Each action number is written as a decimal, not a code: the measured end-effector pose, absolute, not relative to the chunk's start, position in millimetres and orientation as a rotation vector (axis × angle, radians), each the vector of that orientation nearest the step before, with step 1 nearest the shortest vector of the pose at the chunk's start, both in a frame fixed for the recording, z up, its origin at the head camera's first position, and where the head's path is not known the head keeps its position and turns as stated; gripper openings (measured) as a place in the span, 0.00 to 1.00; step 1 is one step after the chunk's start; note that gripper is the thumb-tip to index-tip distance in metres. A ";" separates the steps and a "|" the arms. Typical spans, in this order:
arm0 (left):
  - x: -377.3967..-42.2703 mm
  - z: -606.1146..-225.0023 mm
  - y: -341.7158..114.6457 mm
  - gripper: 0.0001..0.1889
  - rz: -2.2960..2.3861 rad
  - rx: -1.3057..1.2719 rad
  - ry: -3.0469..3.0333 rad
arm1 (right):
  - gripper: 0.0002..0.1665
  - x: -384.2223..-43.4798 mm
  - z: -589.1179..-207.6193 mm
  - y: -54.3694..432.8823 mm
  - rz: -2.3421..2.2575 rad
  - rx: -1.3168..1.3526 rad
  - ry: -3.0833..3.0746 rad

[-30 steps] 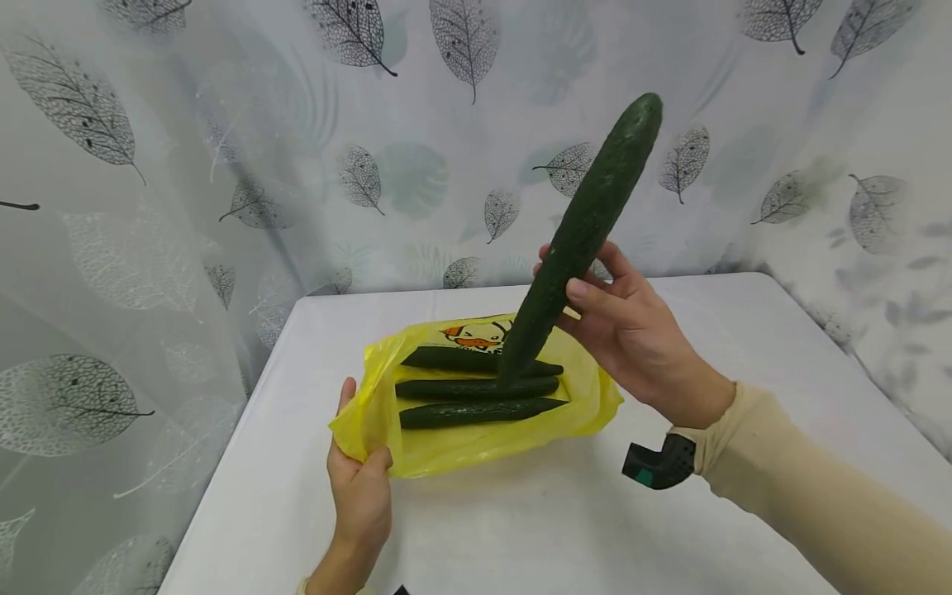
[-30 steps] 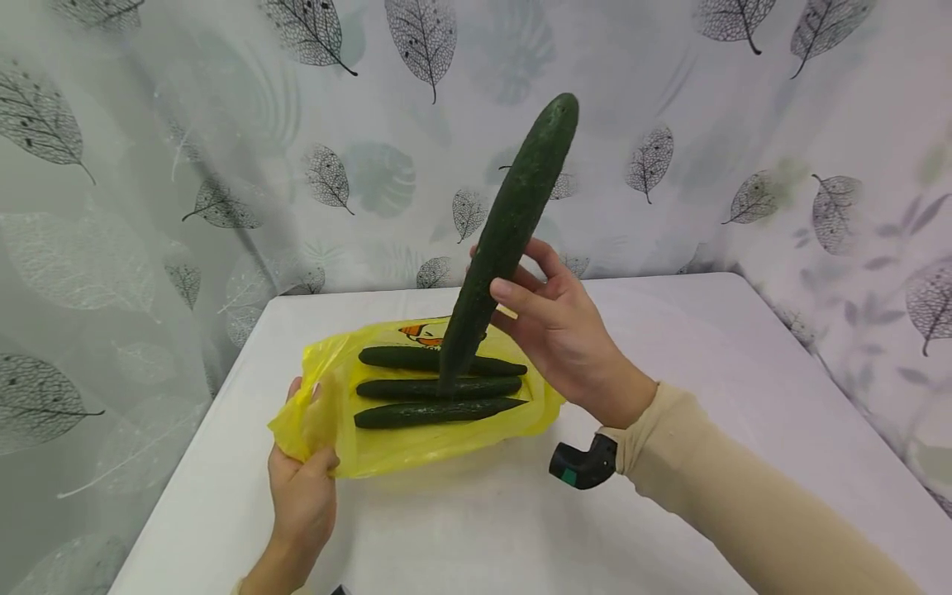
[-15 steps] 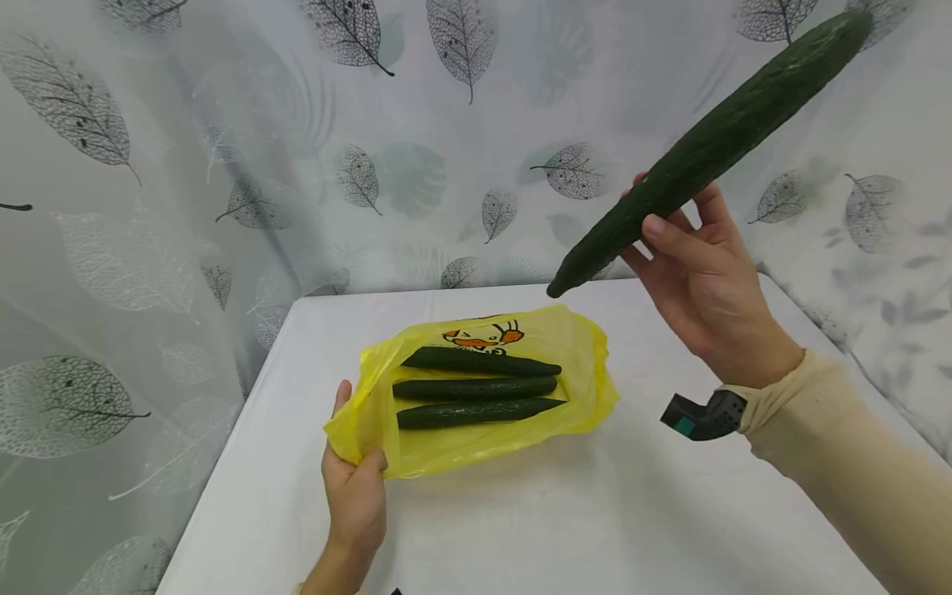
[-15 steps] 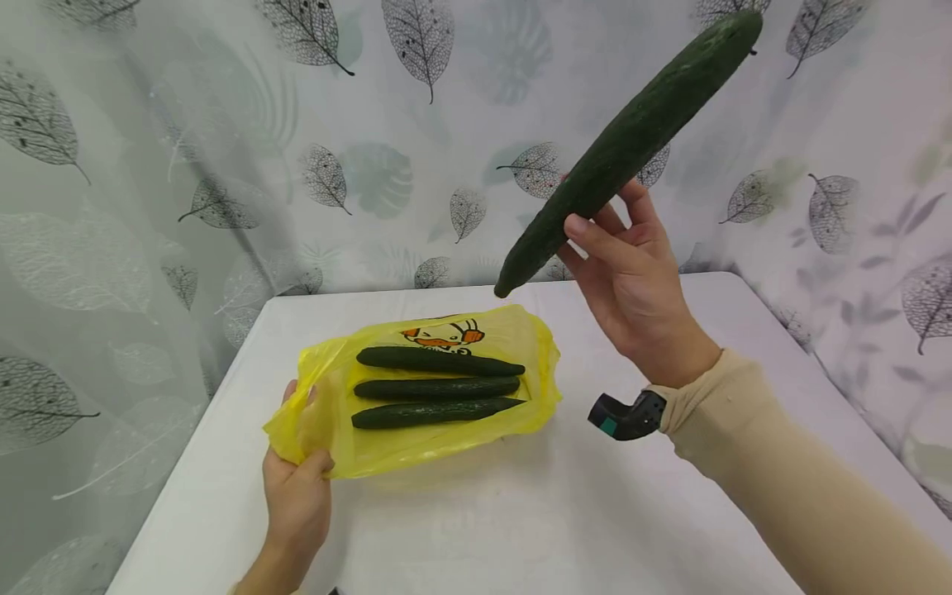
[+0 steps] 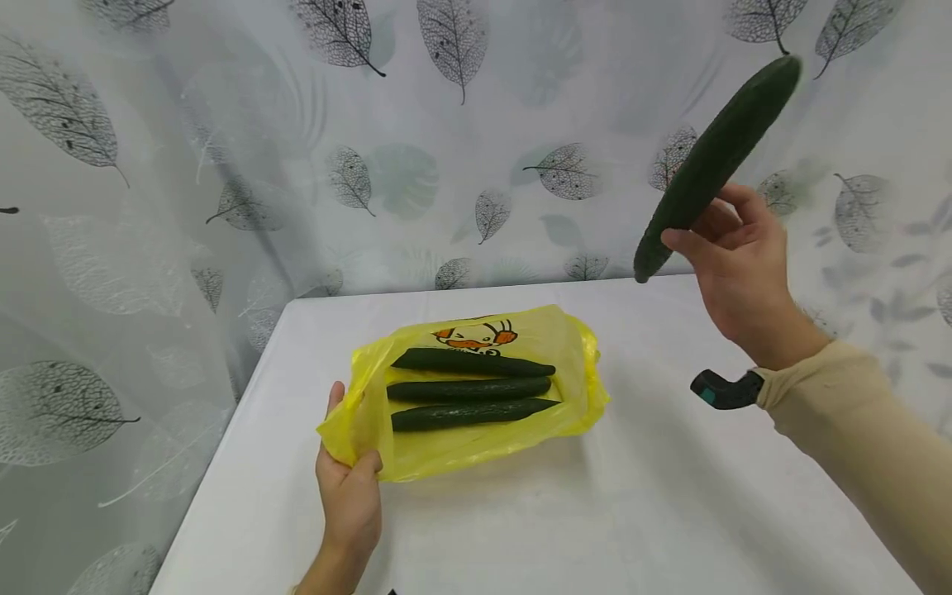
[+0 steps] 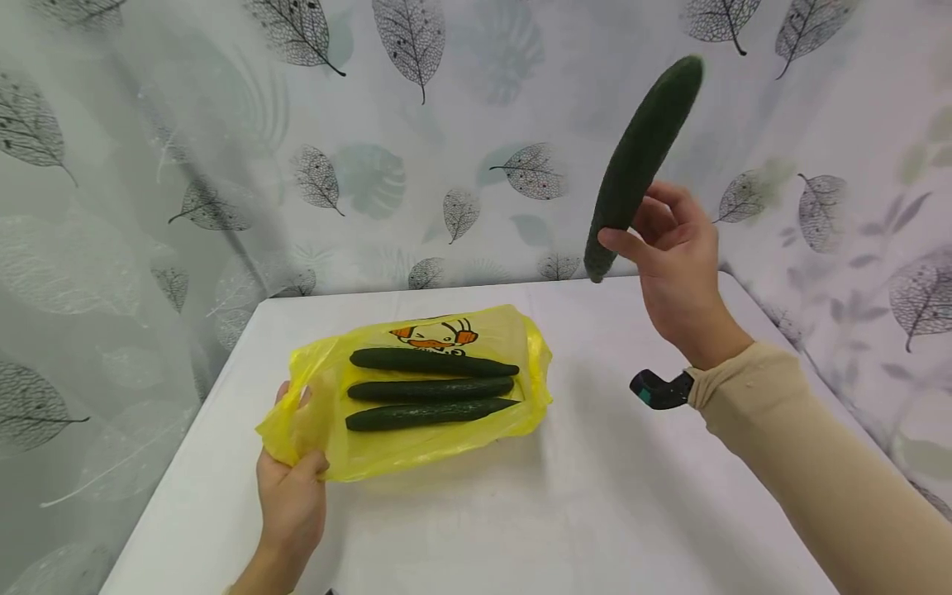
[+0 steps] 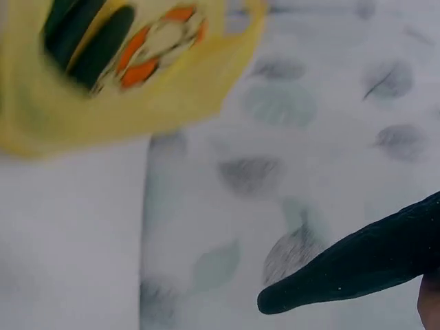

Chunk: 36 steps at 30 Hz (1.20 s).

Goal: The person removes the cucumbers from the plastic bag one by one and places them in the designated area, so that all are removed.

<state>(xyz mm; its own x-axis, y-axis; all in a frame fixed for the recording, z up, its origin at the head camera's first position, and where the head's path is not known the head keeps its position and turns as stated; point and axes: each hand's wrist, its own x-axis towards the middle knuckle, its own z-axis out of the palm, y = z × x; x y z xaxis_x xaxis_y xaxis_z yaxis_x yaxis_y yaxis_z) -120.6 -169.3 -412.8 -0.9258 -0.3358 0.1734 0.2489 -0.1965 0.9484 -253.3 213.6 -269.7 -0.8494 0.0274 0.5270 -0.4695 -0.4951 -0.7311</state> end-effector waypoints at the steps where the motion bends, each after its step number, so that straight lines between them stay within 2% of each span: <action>1: -120.8 -412.8 -169.2 0.53 -2.175 0.100 -1.696 | 0.31 -256.4 -276.1 218.4 2.348 0.652 -1.440; 6: -122.1 -412.2 -168.2 0.53 -2.185 0.109 -1.677 | 0.30 -265.7 -310.1 244.7 2.065 0.540 -1.871; 12: -126.2 -410.4 -165.1 0.50 -2.186 0.088 -1.658 | 0.30 -269.8 -343.7 274.9 1.426 0.370 -2.472; 16: -127.8 -409.0 -162.5 0.47 -2.175 0.123 -1.663 | 0.28 -271.6 -362.1 294.6 1.161 0.393 -2.670; 22: -127.3 -408.5 -159.7 0.40 -2.178 0.244 -1.692 | 0.26 -276.7 -386.3 316.0 0.972 0.510 -2.840; 29: -129.6 -410.3 -160.5 0.38 -2.164 0.238 -1.655 | 0.27 -287.0 -406.2 331.4 0.858 0.621 -2.961; 36: -128.5 -412.6 -161.2 0.27 -2.112 0.364 -1.760 | 0.27 -291.6 -421.8 345.3 0.783 0.654 -3.016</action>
